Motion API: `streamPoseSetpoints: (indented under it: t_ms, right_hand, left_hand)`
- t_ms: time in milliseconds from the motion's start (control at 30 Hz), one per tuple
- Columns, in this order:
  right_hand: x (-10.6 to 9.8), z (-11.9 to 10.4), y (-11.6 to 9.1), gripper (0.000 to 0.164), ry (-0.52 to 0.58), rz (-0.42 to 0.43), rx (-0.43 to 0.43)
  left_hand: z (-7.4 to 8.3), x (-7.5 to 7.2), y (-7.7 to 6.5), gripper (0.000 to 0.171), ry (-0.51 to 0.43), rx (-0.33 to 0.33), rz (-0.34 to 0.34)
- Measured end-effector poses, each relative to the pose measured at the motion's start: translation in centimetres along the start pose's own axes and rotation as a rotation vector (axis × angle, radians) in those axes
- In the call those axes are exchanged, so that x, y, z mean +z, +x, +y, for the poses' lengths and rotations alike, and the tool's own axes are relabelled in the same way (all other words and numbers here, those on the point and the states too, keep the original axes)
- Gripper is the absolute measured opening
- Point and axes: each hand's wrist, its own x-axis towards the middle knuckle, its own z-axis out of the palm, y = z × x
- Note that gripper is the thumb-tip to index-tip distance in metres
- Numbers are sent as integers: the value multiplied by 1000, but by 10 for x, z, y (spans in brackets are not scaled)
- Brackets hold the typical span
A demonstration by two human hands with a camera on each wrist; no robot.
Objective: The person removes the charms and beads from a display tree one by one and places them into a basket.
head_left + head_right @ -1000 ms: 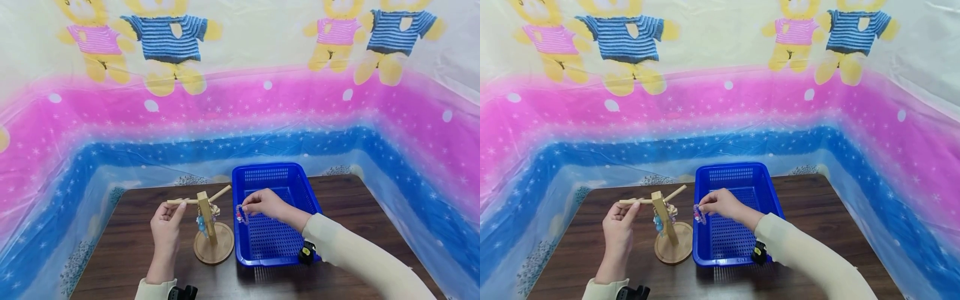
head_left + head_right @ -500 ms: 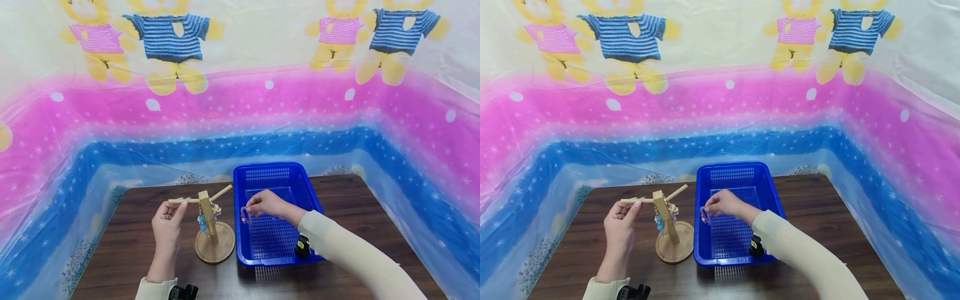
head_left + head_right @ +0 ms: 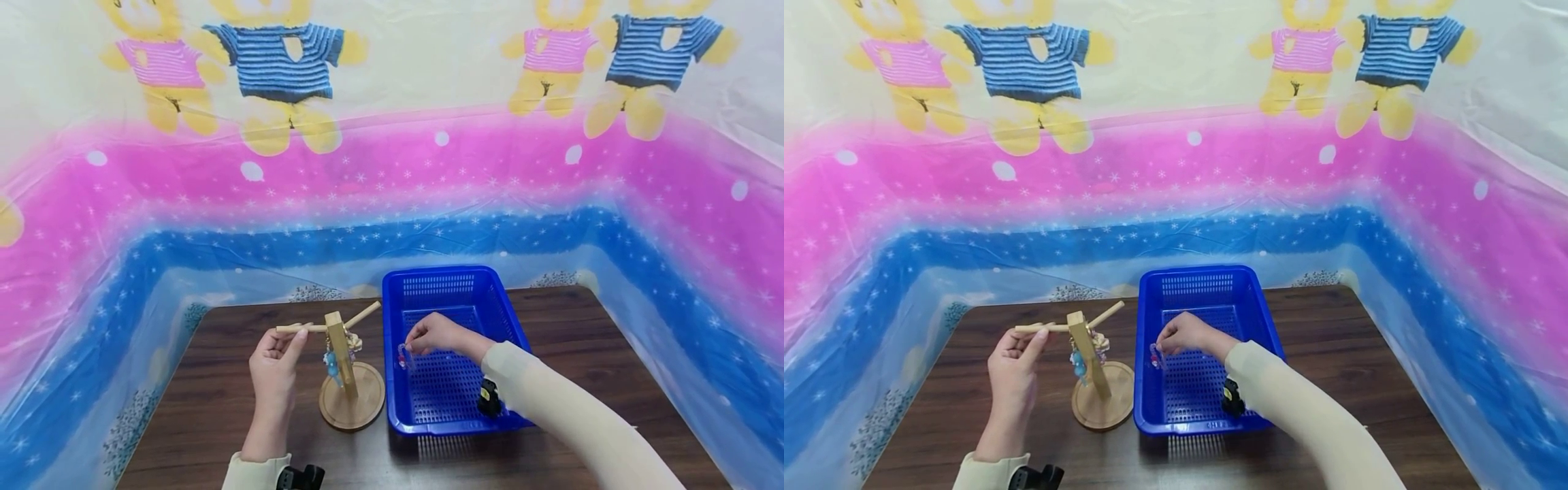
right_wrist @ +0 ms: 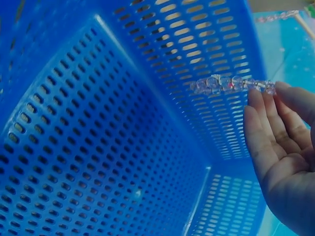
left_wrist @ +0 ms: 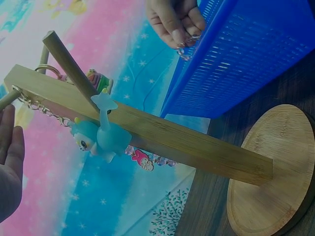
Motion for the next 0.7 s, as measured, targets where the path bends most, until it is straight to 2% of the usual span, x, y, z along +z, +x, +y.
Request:
streamPoseSetpoints:
  t_ms: [233,367,567,700]
  right_hand:
    - [2,11,6,15,-43,-23,-16]
    - [2,16,9,14,-32,-41,1]
    - [0,23,12,16,-15,-95,-29]
    - [1,29,14,17,10,-98,5]
  left_hand:
    - [0,1,0,28,-16,-8,6]
    - [0,1,1,30,-19,-6,4]
    - [0,0,1,28,-7,-6,6]
    - [1,0,1,27,3,-7,10]
